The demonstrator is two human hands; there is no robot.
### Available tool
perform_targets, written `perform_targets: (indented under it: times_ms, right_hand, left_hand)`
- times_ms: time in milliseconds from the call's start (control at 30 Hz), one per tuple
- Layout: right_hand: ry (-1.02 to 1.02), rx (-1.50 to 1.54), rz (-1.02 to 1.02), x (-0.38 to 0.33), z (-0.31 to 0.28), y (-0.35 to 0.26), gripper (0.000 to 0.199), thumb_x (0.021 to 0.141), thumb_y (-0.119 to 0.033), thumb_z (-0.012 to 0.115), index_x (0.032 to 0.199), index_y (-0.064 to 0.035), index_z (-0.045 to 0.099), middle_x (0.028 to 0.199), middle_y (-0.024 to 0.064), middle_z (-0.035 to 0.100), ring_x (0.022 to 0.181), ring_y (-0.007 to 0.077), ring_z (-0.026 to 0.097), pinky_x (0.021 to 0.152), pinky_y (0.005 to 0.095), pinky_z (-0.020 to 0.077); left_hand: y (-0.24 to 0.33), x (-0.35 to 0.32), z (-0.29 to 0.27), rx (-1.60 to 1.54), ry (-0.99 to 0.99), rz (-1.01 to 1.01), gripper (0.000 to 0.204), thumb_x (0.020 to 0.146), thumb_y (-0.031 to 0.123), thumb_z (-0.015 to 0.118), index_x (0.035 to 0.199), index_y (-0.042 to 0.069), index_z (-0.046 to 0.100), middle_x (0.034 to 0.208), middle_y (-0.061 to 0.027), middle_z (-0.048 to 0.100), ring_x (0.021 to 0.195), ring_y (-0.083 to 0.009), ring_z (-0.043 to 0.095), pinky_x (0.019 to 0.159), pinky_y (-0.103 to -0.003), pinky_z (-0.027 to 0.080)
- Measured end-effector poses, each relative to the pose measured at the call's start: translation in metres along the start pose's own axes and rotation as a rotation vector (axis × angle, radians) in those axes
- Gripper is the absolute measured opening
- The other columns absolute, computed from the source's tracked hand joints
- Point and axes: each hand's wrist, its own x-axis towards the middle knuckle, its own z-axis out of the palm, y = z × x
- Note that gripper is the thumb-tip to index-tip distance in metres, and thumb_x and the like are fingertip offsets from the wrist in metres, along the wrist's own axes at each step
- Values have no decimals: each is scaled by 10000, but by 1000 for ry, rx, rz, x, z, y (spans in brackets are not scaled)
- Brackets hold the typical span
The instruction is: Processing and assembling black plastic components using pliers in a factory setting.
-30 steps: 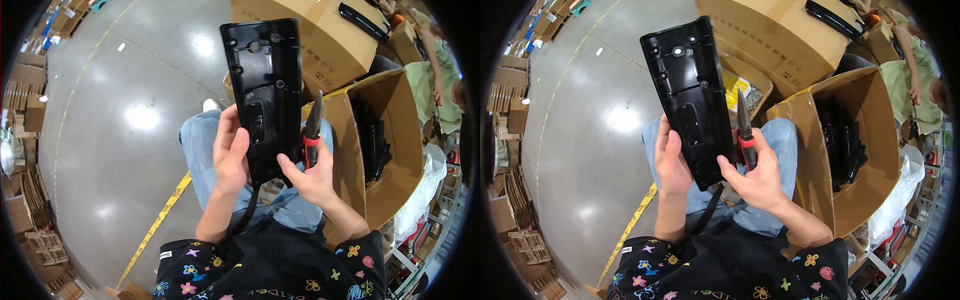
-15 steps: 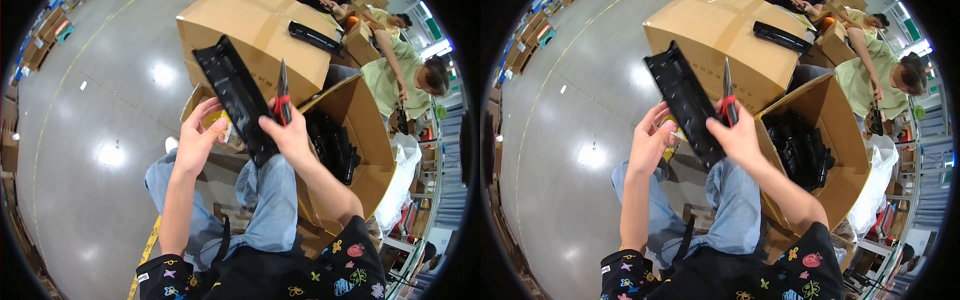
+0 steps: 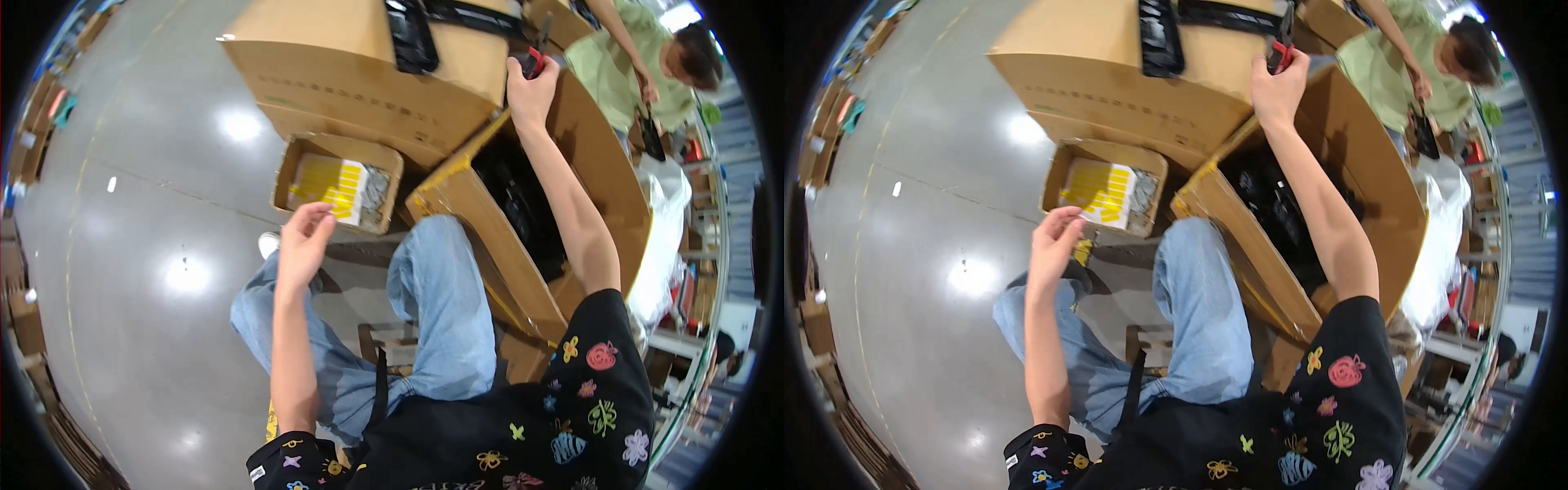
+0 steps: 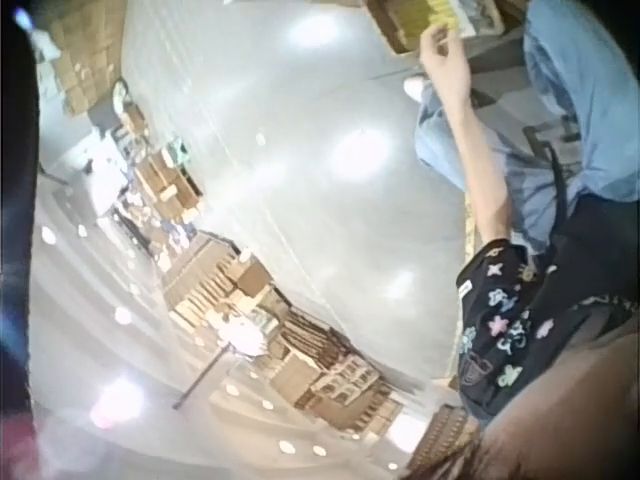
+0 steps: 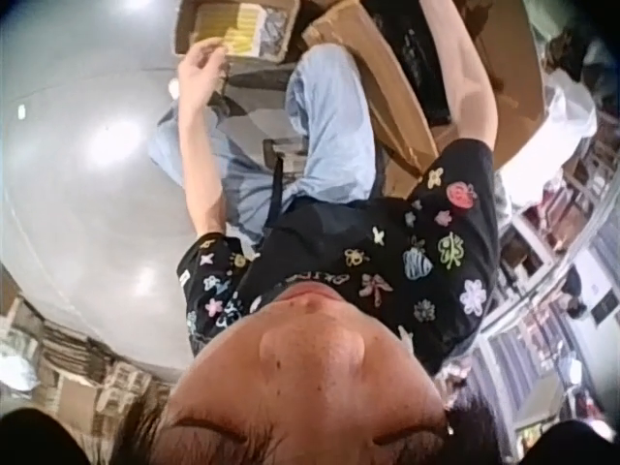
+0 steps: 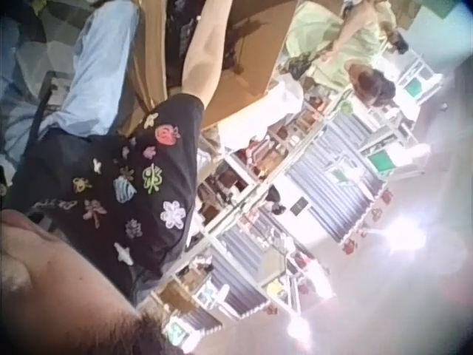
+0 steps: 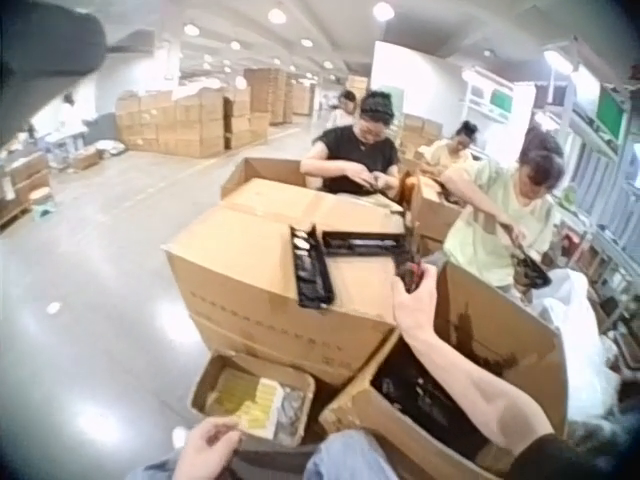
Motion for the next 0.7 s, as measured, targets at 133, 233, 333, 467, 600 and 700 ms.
perform_targets:
  times_ms: [133, 233, 333, 467, 600, 700]
  right_hand:
    - [-39, -225, 57, -19, -89, 90, 300, 802, -219, 662, 699, -10, 474, 583, 93, 463, 567, 191, 483, 580, 340, 423]
    - [-293, -482, 295, -72, -130, 178, 347, 831, -292, 625, 662, 2, 553, 584, 192, 534, 657, 309, 631, 639, 383, 483]
    - [-629, -925, 509, -134, -173, 284, 308, 854, -299, 558, 1019, -41, 592, 999, 222, 613, 956, 390, 624, 807, 438, 507]
    - [-935, -1112, 578, -181, -183, 310, 432, 859, -279, 545, 1253, -122, 467, 1232, 181, 519, 1012, 408, 589, 823, 474, 511]
    - [-1068, -1077, 486, -199, -199, 324, 354, 837, -272, 589, 1168, -152, 546, 1186, 118, 539, 997, 349, 607, 805, 462, 507]
    - [-1105, -865, 458, -220, -208, 306, 556, 785, -276, 668, 1304, -216, 477, 1279, 105, 488, 1032, 353, 596, 825, 453, 504]
  left_hand:
    - [20, -4, 9, 77, -54, -52, 217, 898, 65, 586, 1101, -10, 582, 901, -26, 623, 809, -70, 546, 714, -220, 442]
    - [20, -9, 12, 127, -105, -104, 210, 904, 64, 572, 1100, -8, 579, 908, -24, 619, 804, -70, 537, 707, -215, 433]
    - [13, 1, 33, 165, -171, -144, 200, 908, 63, 556, 1095, 0, 584, 917, -22, 615, 791, -72, 527, 697, -209, 422]
    - [10, 0, 37, 267, -154, -229, 214, 909, 77, 536, 1106, 11, 587, 929, -27, 615, 799, -82, 527, 700, -213, 419]
    - [7, 9, 48, 309, -160, -239, 229, 911, 95, 532, 1118, 12, 583, 943, -34, 621, 802, -91, 535, 708, -222, 427]
    - [4, 10, 52, 344, -155, -252, 225, 910, 87, 529, 1113, 9, 583, 948, -36, 626, 800, -92, 535, 715, -223, 432]
